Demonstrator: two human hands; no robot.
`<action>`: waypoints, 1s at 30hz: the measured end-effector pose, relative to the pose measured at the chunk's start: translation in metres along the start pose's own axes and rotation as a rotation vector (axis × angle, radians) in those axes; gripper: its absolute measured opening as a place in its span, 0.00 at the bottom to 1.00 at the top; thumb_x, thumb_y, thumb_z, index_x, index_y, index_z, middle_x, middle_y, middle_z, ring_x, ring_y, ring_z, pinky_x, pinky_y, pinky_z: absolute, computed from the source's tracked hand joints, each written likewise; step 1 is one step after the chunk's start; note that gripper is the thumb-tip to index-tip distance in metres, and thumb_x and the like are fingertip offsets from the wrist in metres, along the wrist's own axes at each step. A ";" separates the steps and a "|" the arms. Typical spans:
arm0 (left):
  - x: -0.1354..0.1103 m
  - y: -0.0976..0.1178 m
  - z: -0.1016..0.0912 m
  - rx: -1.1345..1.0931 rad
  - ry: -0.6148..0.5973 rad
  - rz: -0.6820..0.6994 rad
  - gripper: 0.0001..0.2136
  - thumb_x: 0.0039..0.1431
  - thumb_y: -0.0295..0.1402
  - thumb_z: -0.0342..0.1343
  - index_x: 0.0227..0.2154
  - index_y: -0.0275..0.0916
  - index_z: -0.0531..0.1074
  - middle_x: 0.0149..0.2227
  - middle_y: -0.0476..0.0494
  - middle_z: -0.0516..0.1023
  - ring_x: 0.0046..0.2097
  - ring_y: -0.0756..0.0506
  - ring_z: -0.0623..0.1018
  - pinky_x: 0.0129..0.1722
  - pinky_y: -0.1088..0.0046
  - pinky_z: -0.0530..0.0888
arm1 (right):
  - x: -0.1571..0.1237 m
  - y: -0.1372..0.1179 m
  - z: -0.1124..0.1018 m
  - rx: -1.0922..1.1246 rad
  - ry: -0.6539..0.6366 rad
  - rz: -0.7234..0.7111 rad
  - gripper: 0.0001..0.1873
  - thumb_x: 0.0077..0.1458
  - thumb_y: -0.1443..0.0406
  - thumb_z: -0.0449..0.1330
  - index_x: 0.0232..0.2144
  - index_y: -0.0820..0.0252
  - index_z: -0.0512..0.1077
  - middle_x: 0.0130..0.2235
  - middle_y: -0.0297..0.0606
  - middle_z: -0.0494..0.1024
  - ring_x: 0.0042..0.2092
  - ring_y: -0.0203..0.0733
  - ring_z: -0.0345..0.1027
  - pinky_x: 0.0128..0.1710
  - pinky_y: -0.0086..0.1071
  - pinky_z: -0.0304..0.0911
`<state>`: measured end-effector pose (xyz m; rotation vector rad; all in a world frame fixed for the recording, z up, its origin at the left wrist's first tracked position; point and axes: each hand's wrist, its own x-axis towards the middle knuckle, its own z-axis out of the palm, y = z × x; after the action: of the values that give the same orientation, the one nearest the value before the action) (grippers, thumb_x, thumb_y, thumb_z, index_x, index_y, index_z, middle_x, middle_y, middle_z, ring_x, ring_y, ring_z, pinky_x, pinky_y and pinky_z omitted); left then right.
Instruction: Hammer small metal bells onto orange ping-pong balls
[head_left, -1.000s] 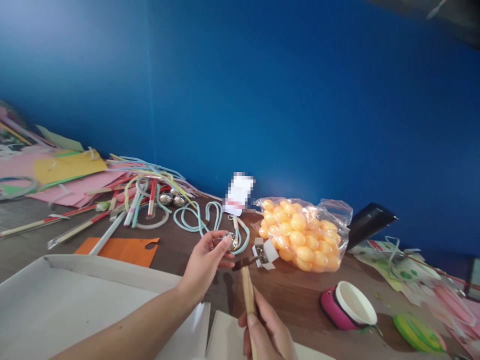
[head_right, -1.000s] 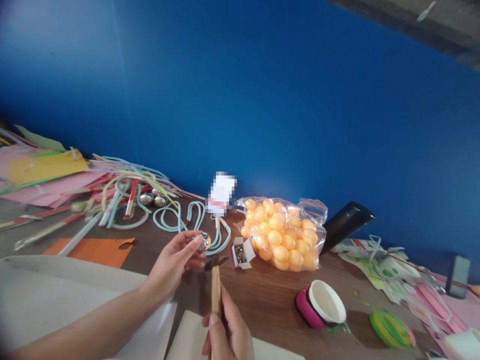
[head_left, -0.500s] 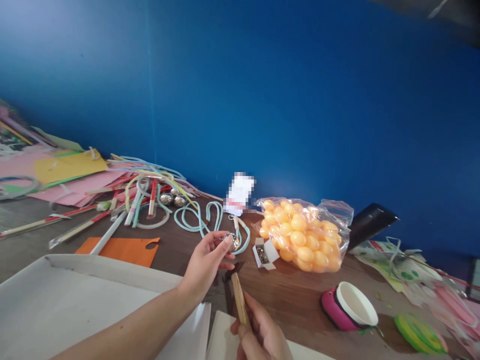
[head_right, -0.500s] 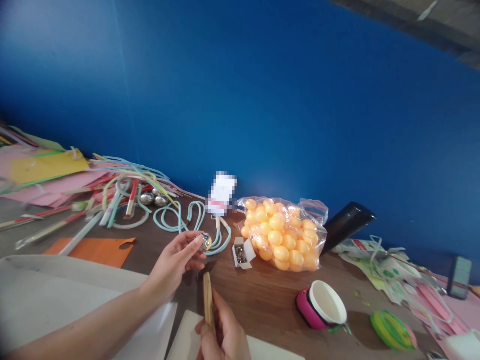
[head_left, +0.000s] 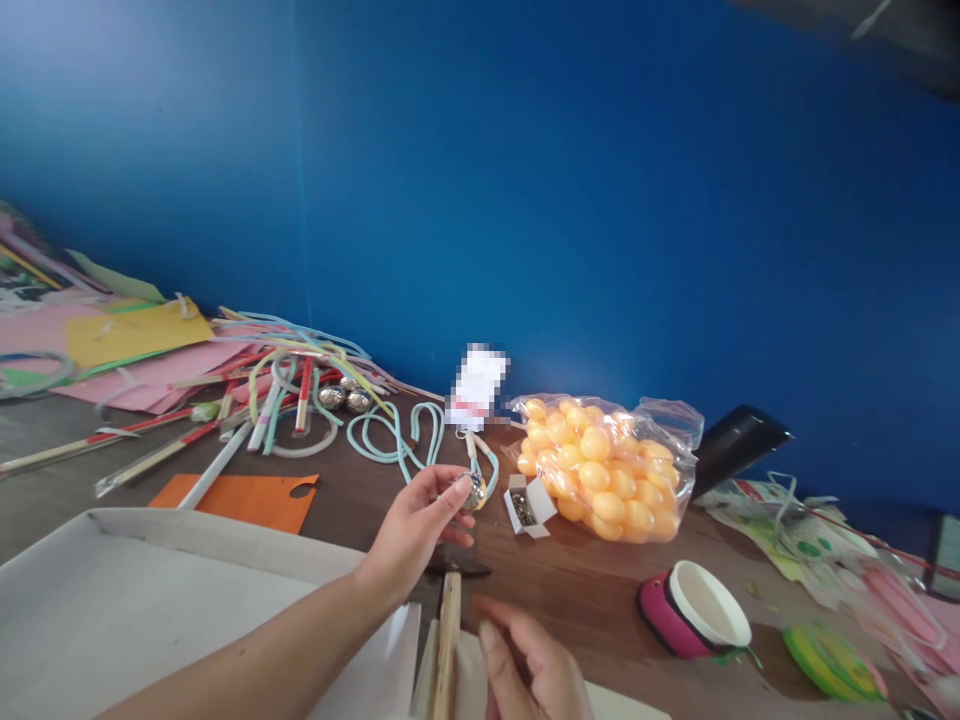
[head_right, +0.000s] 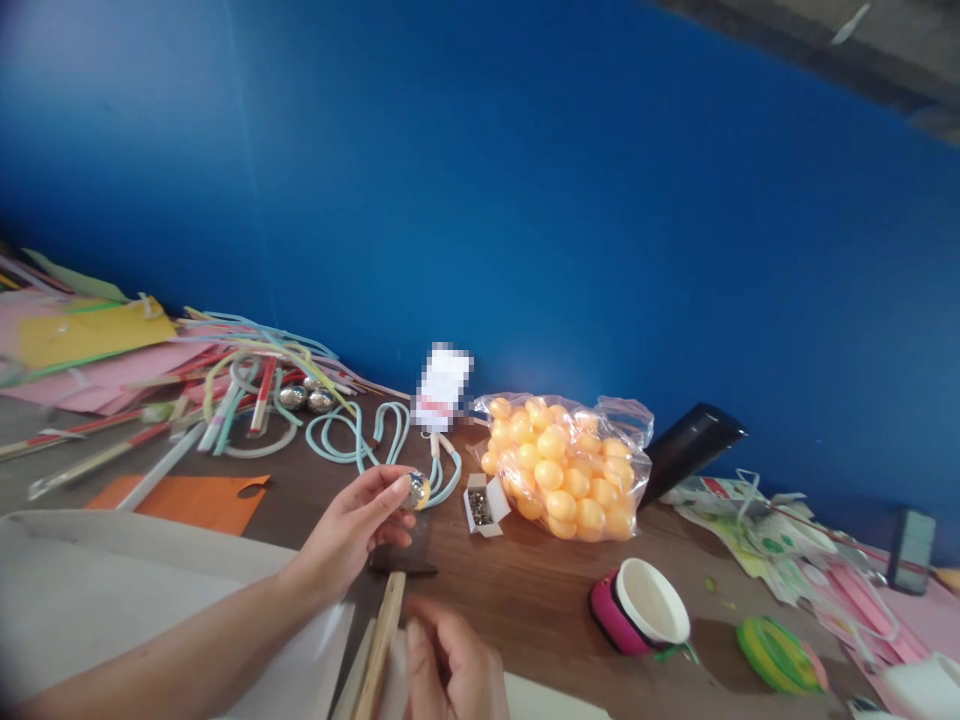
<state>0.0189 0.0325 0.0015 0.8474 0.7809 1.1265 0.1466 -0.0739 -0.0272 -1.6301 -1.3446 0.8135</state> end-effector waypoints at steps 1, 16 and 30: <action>-0.001 0.000 0.000 -0.008 -0.037 -0.006 0.15 0.51 0.41 0.56 0.38 0.37 0.67 0.31 0.49 0.69 0.28 0.53 0.72 0.25 0.77 0.73 | 0.000 -0.002 -0.001 0.037 0.029 0.008 0.24 0.50 0.48 0.54 0.35 0.60 0.77 0.12 0.33 0.67 0.14 0.36 0.60 0.14 0.25 0.55; -0.017 0.001 0.008 -0.063 -0.446 -0.198 0.14 0.54 0.37 0.54 0.42 0.36 0.68 0.37 0.41 0.73 0.35 0.47 0.76 0.34 0.73 0.73 | 0.010 -0.022 -0.014 0.653 0.119 0.071 0.26 0.49 0.56 0.62 0.50 0.56 0.65 0.48 0.47 0.71 0.26 0.36 0.67 0.16 0.24 0.60; -0.022 -0.002 0.012 -0.010 -0.496 -0.189 0.16 0.52 0.40 0.56 0.42 0.36 0.67 0.32 0.43 0.75 0.28 0.48 0.76 0.33 0.67 0.74 | 0.013 -0.025 -0.010 0.664 0.087 0.138 0.26 0.50 0.57 0.62 0.49 0.62 0.65 0.30 0.38 0.74 0.24 0.35 0.62 0.16 0.22 0.55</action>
<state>0.0248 0.0089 0.0072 0.9716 0.4295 0.7091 0.1476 -0.0613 0.0003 -1.2130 -0.7809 1.1122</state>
